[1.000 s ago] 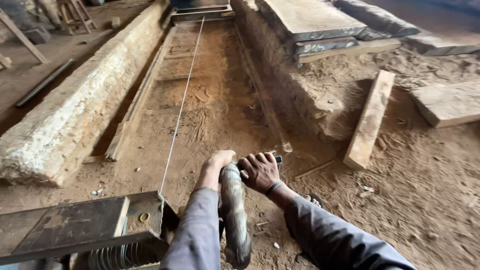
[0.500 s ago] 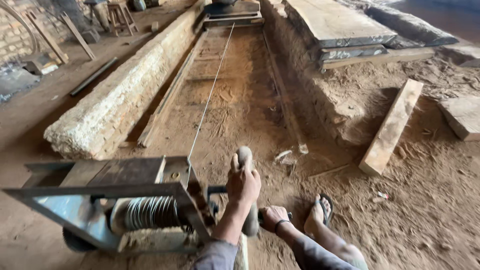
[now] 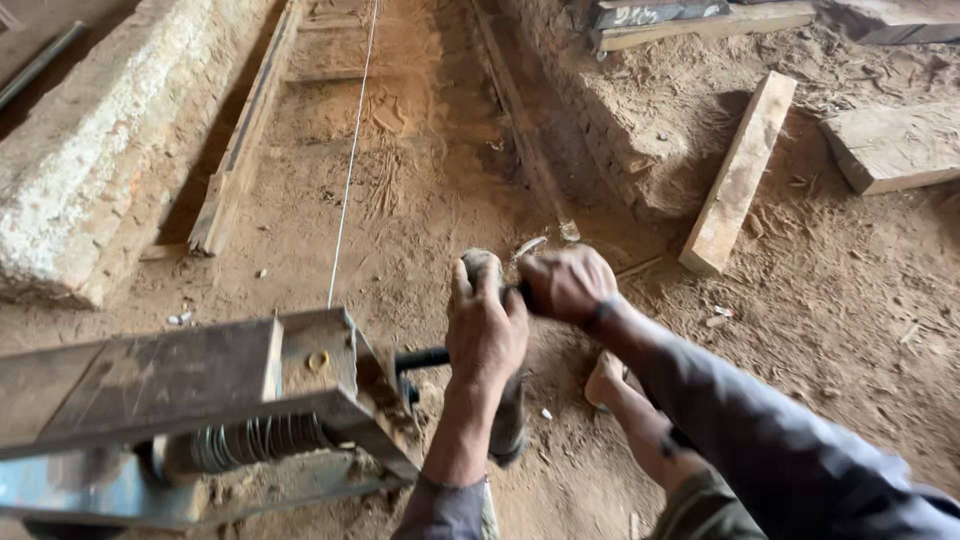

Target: The person operates a manual winch by turning a handle with their hands while sitting on the ground in a workshop.

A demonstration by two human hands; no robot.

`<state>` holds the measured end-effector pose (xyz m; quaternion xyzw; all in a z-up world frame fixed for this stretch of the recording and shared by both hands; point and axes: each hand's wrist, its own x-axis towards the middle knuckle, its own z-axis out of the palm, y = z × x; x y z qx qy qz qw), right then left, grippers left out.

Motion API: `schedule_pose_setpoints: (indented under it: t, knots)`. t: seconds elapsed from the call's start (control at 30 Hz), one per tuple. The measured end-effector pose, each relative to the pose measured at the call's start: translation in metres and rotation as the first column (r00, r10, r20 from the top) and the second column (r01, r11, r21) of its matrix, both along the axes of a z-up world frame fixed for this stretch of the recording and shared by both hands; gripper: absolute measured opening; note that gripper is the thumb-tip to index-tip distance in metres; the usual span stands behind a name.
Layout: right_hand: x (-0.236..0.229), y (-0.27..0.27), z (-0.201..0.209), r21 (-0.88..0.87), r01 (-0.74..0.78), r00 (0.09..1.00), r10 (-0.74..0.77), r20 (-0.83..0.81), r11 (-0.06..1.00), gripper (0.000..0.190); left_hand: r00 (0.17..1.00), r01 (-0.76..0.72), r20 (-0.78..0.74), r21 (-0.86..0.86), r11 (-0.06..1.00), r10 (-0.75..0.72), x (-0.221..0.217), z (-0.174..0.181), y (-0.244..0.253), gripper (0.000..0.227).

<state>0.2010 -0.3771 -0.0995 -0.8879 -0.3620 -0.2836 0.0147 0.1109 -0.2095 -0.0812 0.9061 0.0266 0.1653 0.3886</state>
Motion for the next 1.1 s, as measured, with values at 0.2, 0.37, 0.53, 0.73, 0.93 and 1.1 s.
schedule_pose_setpoints:
  t: [0.2, 0.37, 0.53, 0.73, 0.93, 1.1]
  knots:
    - [0.121, 0.034, -0.145, -0.110, 0.183, 0.909, -0.211, -0.359, 0.977, 0.023, 1.000, 0.026, 0.011, 0.033, 0.999, -0.026, 0.007, -0.004, 0.007, 0.065]
    - [0.033, 0.026, -0.223, -0.208, 0.246, 0.717, -0.322, -0.619, 0.947, 0.028, 0.996, -0.040, -0.079, -0.115, 0.992, 0.031, -0.003, -0.007, -0.004, 0.055]
    - [-0.113, 0.004, -0.155, -0.172, 0.193, 0.657, -0.257, -0.708, 0.966, 0.018, 0.963, -0.089, 0.259, 0.031, 0.996, 0.078, -0.038, -0.029, -0.017, 0.061]
    - [-0.151, -0.007, -0.012, -0.155, 0.022, 0.675, -0.129, -0.727, 0.988, 0.017, 0.880, -0.228, 0.441, 0.074, 0.971, 0.173, -0.095, -0.046, -0.039, 0.071]
    - [-0.138, 0.005, 0.015, 0.077, 0.018, 0.953, 0.006, -0.303, 0.997, 0.017, 0.970, -0.166, 0.191, 0.057, 0.985, 0.152, -0.049, -0.019, -0.022, 0.068]
    - [-0.027, 0.025, 0.005, 0.226, -0.047, 0.974, -0.006, 0.228, 0.973, 0.015, 0.857, 0.141, -0.515, 0.234, 0.962, -0.001, 0.123, -0.001, 0.017, 0.054]
